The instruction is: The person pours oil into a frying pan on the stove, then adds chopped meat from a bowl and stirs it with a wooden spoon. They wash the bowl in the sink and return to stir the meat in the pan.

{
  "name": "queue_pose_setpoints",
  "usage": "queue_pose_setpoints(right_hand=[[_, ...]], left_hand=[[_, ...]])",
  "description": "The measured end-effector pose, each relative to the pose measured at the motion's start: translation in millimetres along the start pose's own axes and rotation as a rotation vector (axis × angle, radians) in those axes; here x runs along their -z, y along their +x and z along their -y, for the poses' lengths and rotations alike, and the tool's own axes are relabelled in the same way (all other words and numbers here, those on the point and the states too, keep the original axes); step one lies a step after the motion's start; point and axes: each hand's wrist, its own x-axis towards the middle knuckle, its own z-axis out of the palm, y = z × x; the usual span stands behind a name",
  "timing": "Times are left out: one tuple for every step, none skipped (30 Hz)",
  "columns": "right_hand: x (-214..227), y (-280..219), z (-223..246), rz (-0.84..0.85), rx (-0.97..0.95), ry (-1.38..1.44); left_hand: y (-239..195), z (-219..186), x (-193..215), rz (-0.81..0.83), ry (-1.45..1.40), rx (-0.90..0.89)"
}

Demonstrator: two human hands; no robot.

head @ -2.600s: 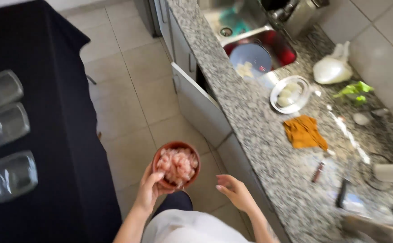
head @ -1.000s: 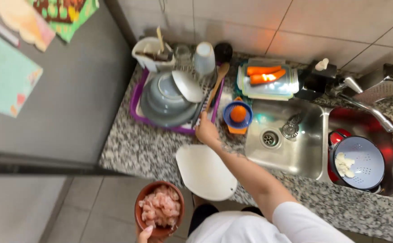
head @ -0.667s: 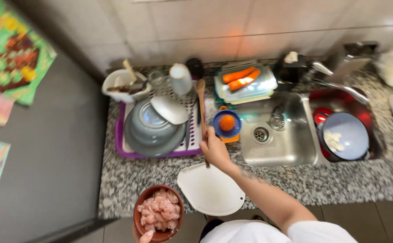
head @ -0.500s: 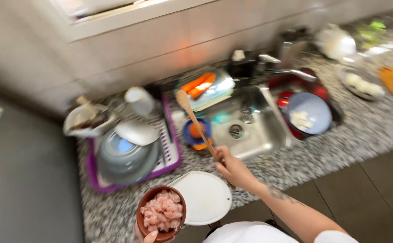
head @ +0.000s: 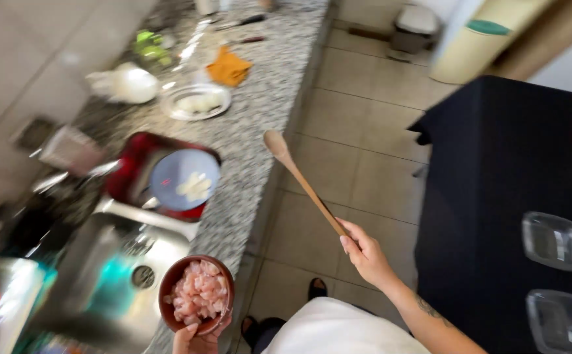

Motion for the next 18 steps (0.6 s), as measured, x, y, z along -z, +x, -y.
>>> queue_pose_setpoints(right_hand=[[19.6,4.6,-17.2,-0.059,0.03,0.082],[36.2,9.9,-26.6,-0.085,0.027,0.075],[50.7,15.1,-35.9,-0.091,-0.022,0.135],[62.0,15.1,-46.1,-0.083,-0.082,0.195],[74.1,21.7,-47.1,-0.096,-0.095,0.188],[83.8,28.8,-49.1,-0.126,-0.116,0.199],[92.6,36.8,-50.8,-0.157,-0.137,0.209],[102.3,48.2,-52.4,-0.163,-0.137,0.208],[111.3,60.4,-53.7,-0.213,-0.134,0.25],[116.6,70.0,-55.7,-0.262,-0.138,0.298],[127.5,89.3,-62.1,-0.266,-0.144,0.302],[137.1,106.7,-68.5,-0.294,-0.115,0.327],[146.5,125.2,-74.1,-0.322,-0.085,0.352],[157.7,146.9,-76.4,-0.33,-0.082,0.356],[169.0,169.1,-77.1,-0.349,-0.078,0.352],[182.3,191.1,-76.5,-0.369,-0.072,0.346],[194.9,213.0,-73.6,-0.378,-0.069,0.349],[209.3,236.4,-68.9,-0.388,-0.09,0.33]], left_hand=[[28.8,-5.7,-57.7,0.026,0.016,0.024],[43.5,6.0,-75.3,0.048,0.019,0.039],[58.9,17.1,-91.8,0.166,0.012,0.05],[67.4,28.6,-101.0,0.266,0.003,0.066],[72.5,34.4,-128.7,0.27,0.005,0.084],[76.7,38.9,-154.1,0.215,0.026,0.089],[82.2,43.1,-179.4,0.161,0.049,0.093],[88.3,44.3,-207.4,0.166,0.05,0.096],[95.1,45.0,-235.3,0.135,0.112,0.151],[100.8,43.7,-260.0,0.1,0.182,0.208],[121.1,53.2,-274.8,0.099,0.19,0.211],[140.7,61.8,-288.5,0.154,0.208,0.227],[161.1,69.7,-302.7,0.208,0.226,0.243],[179.6,77.4,-321.0,0.215,0.232,0.242],[198.2,83.8,-340.2,0.248,0.239,0.233],[216.1,90.2,-361.3,0.282,0.245,0.226],[229.2,91.2,-388.4,0.291,0.25,0.226],[241.7,91.9,-416.8,0.315,0.271,0.22]])
